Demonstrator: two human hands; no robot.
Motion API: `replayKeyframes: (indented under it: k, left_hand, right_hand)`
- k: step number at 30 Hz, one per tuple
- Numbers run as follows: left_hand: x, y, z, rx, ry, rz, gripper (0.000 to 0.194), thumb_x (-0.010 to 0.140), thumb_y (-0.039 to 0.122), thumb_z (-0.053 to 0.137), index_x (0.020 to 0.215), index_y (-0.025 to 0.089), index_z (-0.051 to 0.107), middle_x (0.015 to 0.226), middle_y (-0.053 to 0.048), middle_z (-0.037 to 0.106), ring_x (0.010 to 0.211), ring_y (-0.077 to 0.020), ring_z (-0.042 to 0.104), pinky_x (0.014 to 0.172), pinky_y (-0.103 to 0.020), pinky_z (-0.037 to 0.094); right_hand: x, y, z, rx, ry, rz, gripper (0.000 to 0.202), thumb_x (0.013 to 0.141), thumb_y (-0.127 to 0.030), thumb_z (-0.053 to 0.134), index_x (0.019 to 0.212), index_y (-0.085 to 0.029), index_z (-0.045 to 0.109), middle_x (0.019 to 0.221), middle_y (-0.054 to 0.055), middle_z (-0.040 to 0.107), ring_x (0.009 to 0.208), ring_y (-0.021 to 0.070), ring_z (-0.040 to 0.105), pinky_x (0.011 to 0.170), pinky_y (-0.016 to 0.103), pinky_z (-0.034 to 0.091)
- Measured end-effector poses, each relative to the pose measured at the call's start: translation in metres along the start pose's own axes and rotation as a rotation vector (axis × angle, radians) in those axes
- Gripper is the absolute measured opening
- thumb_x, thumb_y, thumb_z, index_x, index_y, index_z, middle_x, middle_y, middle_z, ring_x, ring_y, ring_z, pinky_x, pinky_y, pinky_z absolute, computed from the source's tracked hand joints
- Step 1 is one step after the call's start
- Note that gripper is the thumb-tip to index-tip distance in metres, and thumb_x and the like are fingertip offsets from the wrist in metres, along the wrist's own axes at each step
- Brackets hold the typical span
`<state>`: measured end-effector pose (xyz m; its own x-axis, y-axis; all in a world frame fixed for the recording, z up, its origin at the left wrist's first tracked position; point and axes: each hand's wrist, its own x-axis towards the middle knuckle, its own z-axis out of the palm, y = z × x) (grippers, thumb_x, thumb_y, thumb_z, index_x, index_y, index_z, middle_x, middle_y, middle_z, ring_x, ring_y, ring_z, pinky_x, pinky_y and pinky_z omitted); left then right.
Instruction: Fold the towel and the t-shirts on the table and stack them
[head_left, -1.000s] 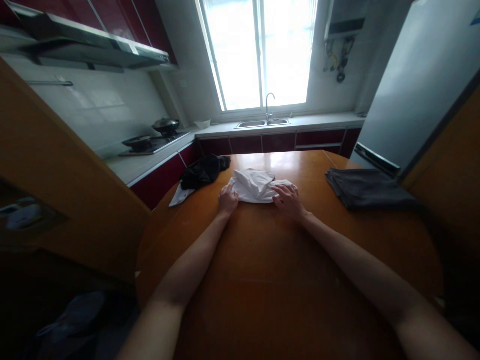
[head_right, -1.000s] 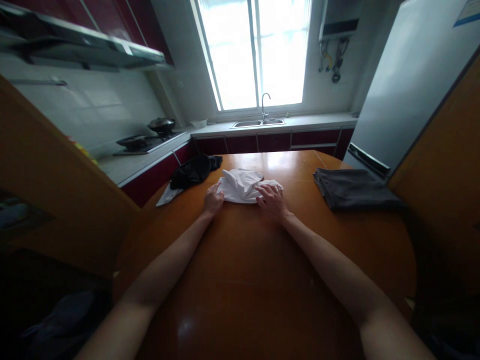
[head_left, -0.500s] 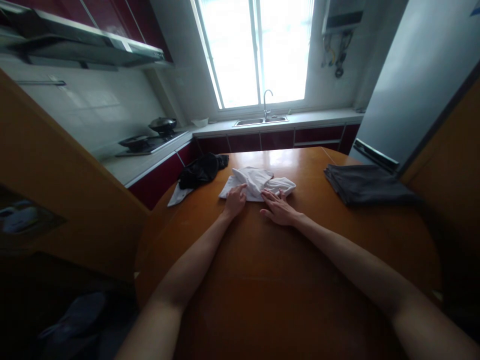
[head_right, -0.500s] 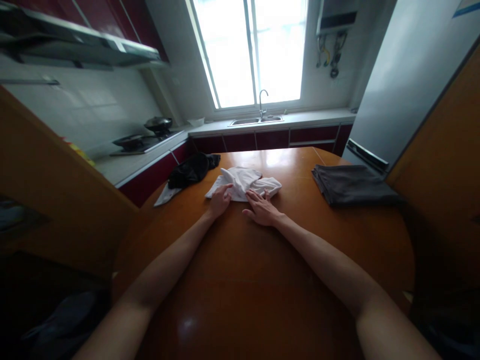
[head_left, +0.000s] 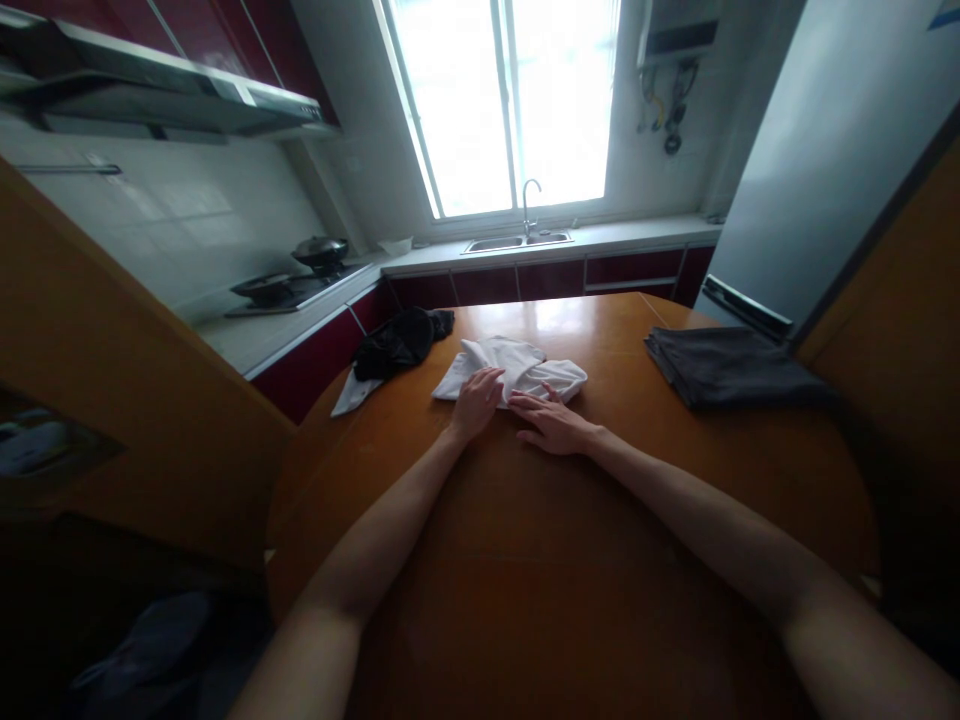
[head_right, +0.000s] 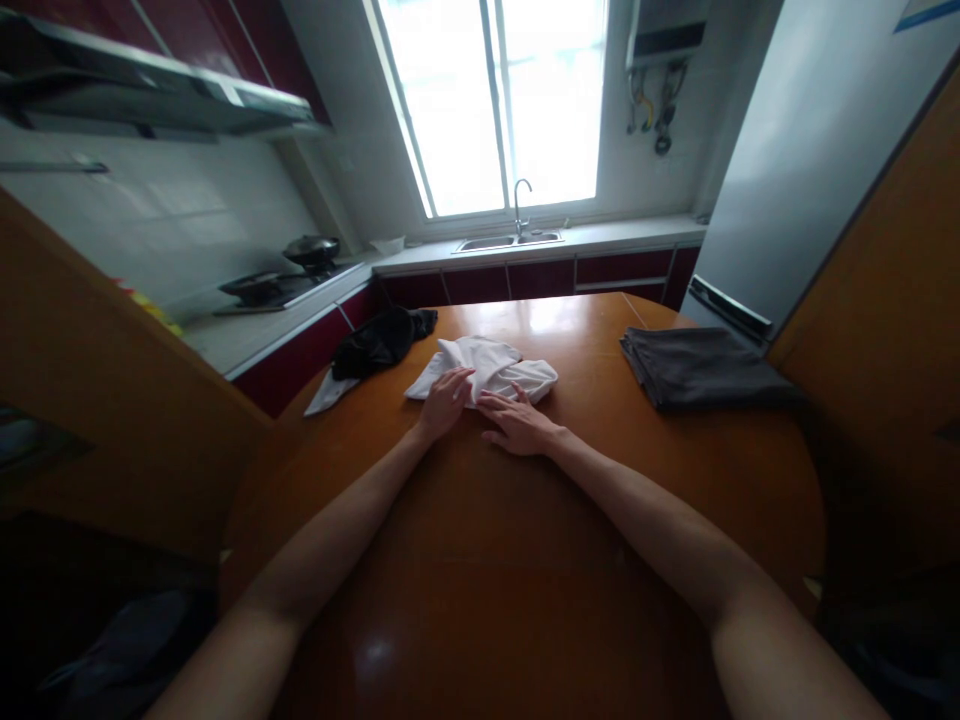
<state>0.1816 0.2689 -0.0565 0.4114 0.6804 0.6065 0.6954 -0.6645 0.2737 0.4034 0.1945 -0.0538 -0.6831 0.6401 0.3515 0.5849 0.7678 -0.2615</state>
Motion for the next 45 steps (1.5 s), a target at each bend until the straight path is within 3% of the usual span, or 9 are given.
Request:
replayKeyframes:
  k: [4,10,15,21,24,29,33,37,45]
  left_hand:
    - [-0.001,0.0,-0.004,0.013,0.037,-0.088,0.033,0.098,0.035,0.056,0.127,0.02,0.065,0.128,-0.01,0.068,0.123,-0.025,0.059,0.111,-0.039,0.043]
    - [-0.002,-0.002,-0.001,0.054,-0.094,-0.148,0.026,0.088,0.042,0.069,0.105,0.024,0.077,0.116,-0.007,0.074,0.119,-0.0264,0.062,0.107,-0.04,0.045]
    - [0.0,0.005,-0.003,0.049,-0.105,-0.103,0.019,0.093,0.032,0.062,0.088,0.025,0.079,0.095,-0.005,0.076,0.099,-0.0221,0.068,0.1,-0.035,0.048]
    - [-0.001,0.018,-0.014,-0.009,0.063,0.008,0.025,0.1,0.036,0.055,0.103,0.026,0.077,0.107,-0.006,0.075,0.106,-0.0222,0.067,0.103,-0.04,0.046]
    - [-0.002,0.027,-0.016,-0.126,-0.095,0.171,0.025,0.1,0.039,0.055,0.105,0.028,0.078,0.11,-0.006,0.075,0.106,-0.0208,0.068,0.101,-0.038,0.048]
    - [-0.005,0.039,-0.013,-0.291,-0.276,0.318,0.026,0.101,0.038,0.055,0.109,0.028,0.077,0.108,-0.005,0.076,0.1,-0.0177,0.07,0.096,-0.03,0.051]
    - [-0.007,0.029,-0.008,-0.29,-0.028,0.141,0.033,0.104,0.038,0.046,0.119,0.023,0.071,0.118,-0.008,0.072,0.109,-0.0191,0.068,0.099,-0.031,0.051]
    - [-0.001,-0.004,-0.002,-0.127,0.296,-0.179,0.041,0.102,0.042,0.047,0.133,0.019,0.061,0.133,-0.013,0.065,0.127,-0.0251,0.058,0.112,-0.04,0.042]
    - [0.002,-0.066,-0.009,0.062,-0.004,-0.584,0.046,0.098,0.041,0.053,0.14,0.021,0.057,0.144,-0.013,0.059,0.14,-0.0307,0.048,0.118,-0.051,0.032]
  right_hand:
    - [0.0,-0.01,-0.004,0.054,-0.002,-0.107,0.051,0.097,-0.043,0.056,0.145,-0.025,0.056,0.15,0.009,0.054,0.14,0.0262,0.047,0.123,0.048,0.02]
    - [0.003,-0.014,-0.006,0.09,0.071,-0.132,0.033,0.101,-0.035,0.047,0.124,-0.026,0.069,0.127,0.005,0.07,0.121,0.0214,0.06,0.111,0.038,0.038]
    - [0.005,-0.002,-0.005,-0.014,0.354,0.125,0.032,0.101,-0.025,0.043,0.116,-0.024,0.071,0.12,0.008,0.069,0.115,0.024,0.058,0.105,0.04,0.041]
    - [0.002,0.011,-0.011,-0.078,0.595,0.41,0.041,0.101,-0.031,0.04,0.134,-0.019,0.06,0.138,0.013,0.059,0.126,0.0281,0.05,0.11,0.043,0.036]
    - [0.002,0.019,-0.008,-0.076,0.626,0.494,0.046,0.104,-0.035,0.033,0.14,-0.017,0.055,0.147,0.014,0.053,0.133,0.029,0.046,0.111,0.044,0.035]
    - [0.004,0.032,0.005,-0.072,0.439,0.575,0.041,0.102,-0.039,0.043,0.133,-0.022,0.062,0.146,0.013,0.054,0.131,0.0313,0.05,0.107,0.046,0.04]
    - [0.005,0.036,0.009,-0.073,0.288,0.569,0.024,0.096,-0.035,0.056,0.104,-0.023,0.074,0.118,0.01,0.07,0.112,0.0283,0.06,0.101,0.042,0.042]
    - [0.005,0.037,0.007,-0.091,0.299,0.544,0.021,0.095,-0.03,0.056,0.088,-0.022,0.075,0.103,0.008,0.072,0.102,0.0247,0.061,0.099,0.039,0.04]
    - [0.006,0.031,0.006,-0.155,0.338,0.523,0.021,0.096,-0.026,0.053,0.089,-0.021,0.072,0.105,0.008,0.07,0.102,0.0228,0.06,0.1,0.036,0.036]
